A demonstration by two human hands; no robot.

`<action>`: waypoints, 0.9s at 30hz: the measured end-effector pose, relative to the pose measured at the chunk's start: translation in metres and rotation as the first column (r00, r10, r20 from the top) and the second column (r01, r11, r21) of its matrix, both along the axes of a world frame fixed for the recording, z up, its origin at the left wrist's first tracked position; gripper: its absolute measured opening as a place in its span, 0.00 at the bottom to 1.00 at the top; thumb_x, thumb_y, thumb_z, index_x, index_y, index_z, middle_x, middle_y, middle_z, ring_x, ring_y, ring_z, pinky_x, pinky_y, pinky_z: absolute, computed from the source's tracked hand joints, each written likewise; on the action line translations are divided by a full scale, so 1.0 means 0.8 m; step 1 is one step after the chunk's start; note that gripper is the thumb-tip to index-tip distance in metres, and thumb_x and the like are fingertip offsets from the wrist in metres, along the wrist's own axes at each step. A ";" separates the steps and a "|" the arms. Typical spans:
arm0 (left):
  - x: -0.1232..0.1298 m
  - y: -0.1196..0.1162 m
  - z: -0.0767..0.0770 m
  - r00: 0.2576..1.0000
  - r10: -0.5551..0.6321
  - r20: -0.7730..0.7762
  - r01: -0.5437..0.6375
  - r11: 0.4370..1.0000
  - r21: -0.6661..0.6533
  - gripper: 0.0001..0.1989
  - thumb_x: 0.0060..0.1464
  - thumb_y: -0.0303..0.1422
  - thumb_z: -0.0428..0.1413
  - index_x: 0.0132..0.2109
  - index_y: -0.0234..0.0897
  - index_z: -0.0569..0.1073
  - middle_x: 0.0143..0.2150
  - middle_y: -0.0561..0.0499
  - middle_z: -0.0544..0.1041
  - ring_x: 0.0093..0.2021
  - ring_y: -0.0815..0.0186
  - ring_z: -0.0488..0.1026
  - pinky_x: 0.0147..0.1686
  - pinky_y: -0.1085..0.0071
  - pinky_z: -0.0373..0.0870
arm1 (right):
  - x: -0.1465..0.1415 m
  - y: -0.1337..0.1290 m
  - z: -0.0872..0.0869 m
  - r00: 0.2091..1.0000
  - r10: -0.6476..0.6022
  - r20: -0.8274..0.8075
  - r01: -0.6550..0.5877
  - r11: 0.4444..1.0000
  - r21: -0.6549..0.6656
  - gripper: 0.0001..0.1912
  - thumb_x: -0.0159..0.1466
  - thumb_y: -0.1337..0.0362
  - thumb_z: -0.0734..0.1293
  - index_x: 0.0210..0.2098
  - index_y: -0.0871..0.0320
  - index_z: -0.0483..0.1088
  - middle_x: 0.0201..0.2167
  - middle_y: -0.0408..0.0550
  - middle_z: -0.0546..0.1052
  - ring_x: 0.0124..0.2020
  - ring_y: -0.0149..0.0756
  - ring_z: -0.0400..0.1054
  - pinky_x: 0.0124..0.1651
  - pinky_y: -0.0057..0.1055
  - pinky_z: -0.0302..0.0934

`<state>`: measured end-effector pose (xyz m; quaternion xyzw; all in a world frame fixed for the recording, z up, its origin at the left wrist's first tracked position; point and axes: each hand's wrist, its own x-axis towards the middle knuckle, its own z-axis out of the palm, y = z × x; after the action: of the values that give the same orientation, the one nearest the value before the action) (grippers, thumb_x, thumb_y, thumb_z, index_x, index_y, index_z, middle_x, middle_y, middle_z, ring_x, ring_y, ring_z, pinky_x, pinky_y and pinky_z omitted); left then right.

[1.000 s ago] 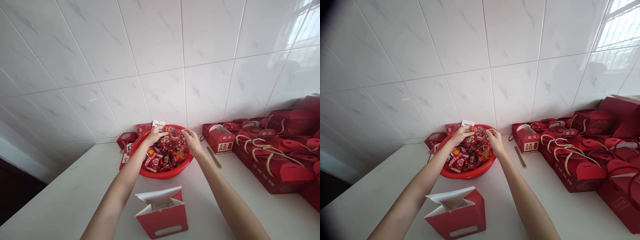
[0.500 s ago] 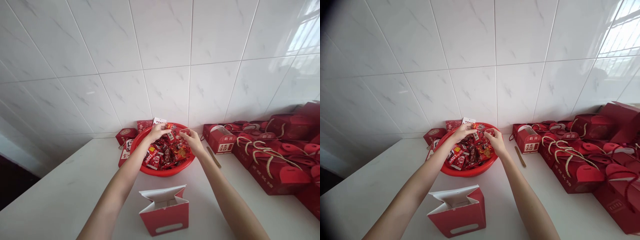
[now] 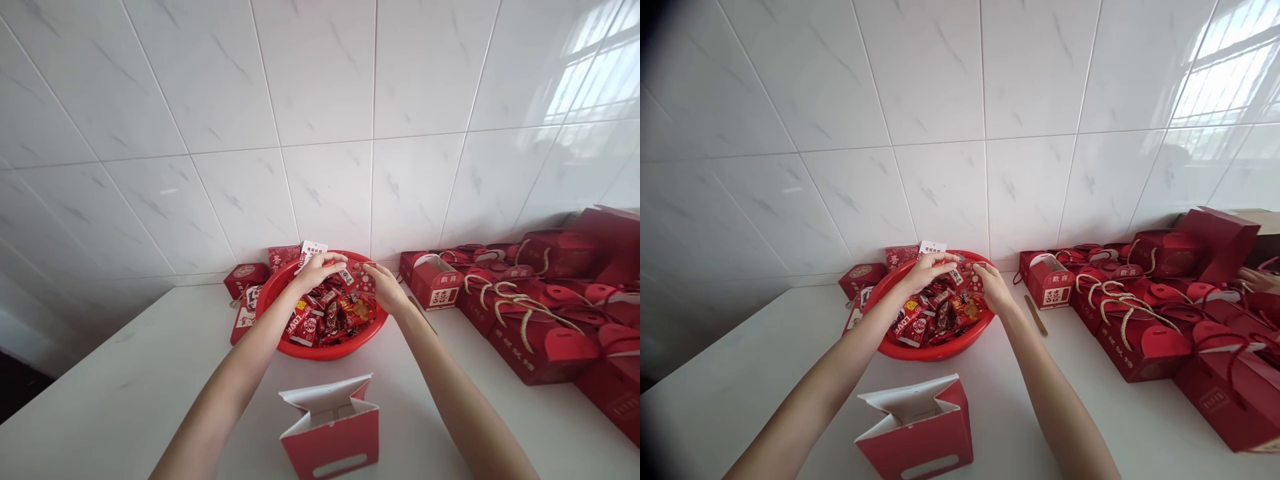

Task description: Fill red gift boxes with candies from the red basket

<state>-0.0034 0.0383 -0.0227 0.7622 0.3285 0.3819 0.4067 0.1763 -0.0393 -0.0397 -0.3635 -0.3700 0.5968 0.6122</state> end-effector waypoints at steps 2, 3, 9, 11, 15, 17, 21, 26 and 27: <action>0.004 -0.001 -0.001 0.999 -0.030 -0.042 0.032 0.999 0.041 0.22 0.49 0.49 0.64 0.43 0.35 0.81 0.47 0.45 0.82 0.51 0.55 0.75 0.55 0.60 0.67 | 0.000 -0.002 0.001 0.998 0.067 -0.006 -0.067 0.998 -0.005 0.14 0.52 0.56 0.76 0.32 0.57 0.75 0.29 0.47 0.81 0.31 0.40 0.77 0.31 0.33 0.72; 0.006 -0.002 -0.002 0.998 -0.038 -0.059 0.041 0.998 0.054 0.23 0.49 0.49 0.63 0.44 0.35 0.81 0.47 0.45 0.82 0.51 0.55 0.75 0.56 0.60 0.67 | 0.000 -0.003 0.002 0.995 0.102 0.003 -0.102 0.995 0.004 0.15 0.50 0.57 0.77 0.33 0.57 0.75 0.30 0.47 0.81 0.31 0.39 0.77 0.31 0.33 0.72; 0.018 -0.002 -0.010 0.990 -0.008 -0.143 0.027 0.991 0.133 0.20 0.58 0.47 0.57 0.45 0.35 0.81 0.47 0.45 0.82 0.51 0.56 0.76 0.55 0.61 0.68 | -0.003 -0.007 0.003 0.992 0.111 0.061 -0.114 0.993 0.043 0.22 0.38 0.67 0.82 0.31 0.58 0.74 0.26 0.41 0.79 0.26 0.34 0.74 0.29 0.28 0.71; 0.018 -0.001 -0.011 0.987 0.050 -0.155 -0.029 0.990 0.135 0.22 0.62 0.47 0.52 0.44 0.34 0.81 0.46 0.45 0.82 0.51 0.56 0.76 0.55 0.62 0.69 | -0.004 -0.007 0.004 0.993 0.092 0.067 -0.095 0.994 0.047 0.20 0.38 0.67 0.81 0.29 0.59 0.73 0.24 0.42 0.79 0.24 0.33 0.72 0.28 0.28 0.70; 0.015 0.002 -0.011 0.971 0.179 -0.161 -0.169 0.983 0.073 0.26 0.63 0.51 0.48 0.41 0.36 0.83 0.42 0.46 0.83 0.50 0.54 0.76 0.55 0.61 0.68 | -0.004 -0.007 0.005 0.997 0.069 0.046 -0.070 0.997 0.014 0.18 0.38 0.68 0.80 0.28 0.59 0.73 0.24 0.43 0.79 0.24 0.35 0.73 0.28 0.30 0.70; 0.015 0.002 -0.010 0.976 0.176 -0.126 -0.175 0.984 0.018 0.25 0.63 0.49 0.48 0.39 0.37 0.83 0.39 0.47 0.83 0.47 0.56 0.77 0.53 0.61 0.70 | -0.005 -0.006 0.004 0.998 0.048 0.044 -0.048 0.999 0.003 0.18 0.39 0.68 0.79 0.28 0.58 0.73 0.25 0.43 0.79 0.25 0.36 0.74 0.29 0.30 0.71; 0.023 0.002 -0.011 0.987 0.108 -0.119 -0.123 0.983 -0.134 0.12 0.56 0.31 0.56 0.41 0.36 0.83 0.37 0.49 0.83 0.34 0.64 0.76 0.40 0.67 0.74 | -0.009 -0.004 -0.001 0.993 0.086 0.076 -0.087 0.996 0.008 0.17 0.41 0.69 0.77 0.30 0.57 0.73 0.25 0.41 0.78 0.27 0.36 0.74 0.30 0.31 0.72; 0.019 0.006 -0.010 0.975 0.117 -0.191 -0.140 0.984 -0.114 0.14 0.53 0.25 0.55 0.43 0.36 0.83 0.40 0.48 0.83 0.35 0.66 0.77 0.40 0.69 0.75 | -0.011 0.000 -0.006 0.996 0.007 0.090 -0.009 1.000 0.015 0.17 0.43 0.69 0.75 0.33 0.58 0.73 0.27 0.43 0.79 0.29 0.35 0.74 0.31 0.30 0.72; 0.014 0.008 -0.009 0.958 0.148 -0.246 -0.163 0.986 -0.042 0.14 0.53 0.26 0.55 0.43 0.36 0.83 0.40 0.48 0.83 0.36 0.65 0.77 0.41 0.69 0.74 | -0.012 0.000 -0.006 0.997 -0.029 0.074 0.028 0.999 0.015 0.17 0.43 0.69 0.75 0.34 0.57 0.72 0.28 0.43 0.79 0.29 0.36 0.74 0.31 0.30 0.71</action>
<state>0.0080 0.0445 -0.0299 0.7621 0.4460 0.3063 0.3556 0.1669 -0.0389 -0.0444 -0.3863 -0.3912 0.5716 0.6091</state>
